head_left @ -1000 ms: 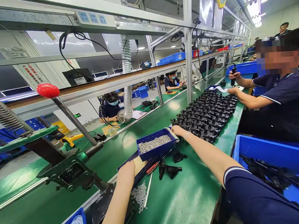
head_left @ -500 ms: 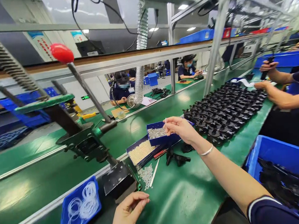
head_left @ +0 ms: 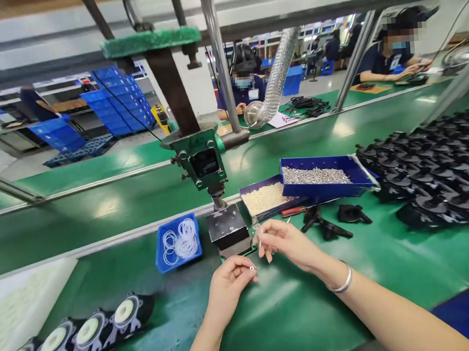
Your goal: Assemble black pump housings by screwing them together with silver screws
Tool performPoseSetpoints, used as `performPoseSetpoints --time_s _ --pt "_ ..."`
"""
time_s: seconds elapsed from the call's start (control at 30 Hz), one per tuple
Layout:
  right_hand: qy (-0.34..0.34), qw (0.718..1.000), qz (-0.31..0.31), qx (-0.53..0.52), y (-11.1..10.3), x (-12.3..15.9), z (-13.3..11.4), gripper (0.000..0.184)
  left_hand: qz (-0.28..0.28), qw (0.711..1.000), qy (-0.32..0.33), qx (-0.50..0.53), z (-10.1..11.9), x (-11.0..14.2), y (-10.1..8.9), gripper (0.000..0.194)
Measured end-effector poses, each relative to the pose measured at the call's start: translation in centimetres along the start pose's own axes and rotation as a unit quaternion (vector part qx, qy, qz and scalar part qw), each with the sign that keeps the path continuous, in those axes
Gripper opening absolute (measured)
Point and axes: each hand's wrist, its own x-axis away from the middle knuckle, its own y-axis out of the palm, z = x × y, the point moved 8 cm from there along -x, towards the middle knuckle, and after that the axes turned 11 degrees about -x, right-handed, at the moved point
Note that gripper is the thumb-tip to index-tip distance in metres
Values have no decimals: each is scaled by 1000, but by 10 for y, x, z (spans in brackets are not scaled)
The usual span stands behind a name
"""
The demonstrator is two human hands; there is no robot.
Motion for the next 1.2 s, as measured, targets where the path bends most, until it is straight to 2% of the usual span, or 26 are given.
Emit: performPoseSetpoints --time_s 0.17,0.37,0.63,0.73,0.9,1.03,1.2 --pt "34 999 -19 14 -2 2 14 28 16 995 39 -89 4 4 -3 12" --pt "39 998 -17 53 0 11 25 27 39 969 89 -226 14 8 -7 6" --pt "-1 992 -17 122 7 18 20 19 38 963 105 -245 21 11 -5 7" --pt "-18 992 -20 127 10 18 17 17 33 975 76 -208 18 11 -5 12" --pt "-54 989 -26 138 13 19 10 13 9 999 -7 -30 7 11 0 14" --pt "-112 971 -34 209 15 22 1 10 21 995 -53 81 0 11 3 16" --pt "-181 941 -56 281 20 26 -8 6 27 978 -119 171 -11 10 7 20"
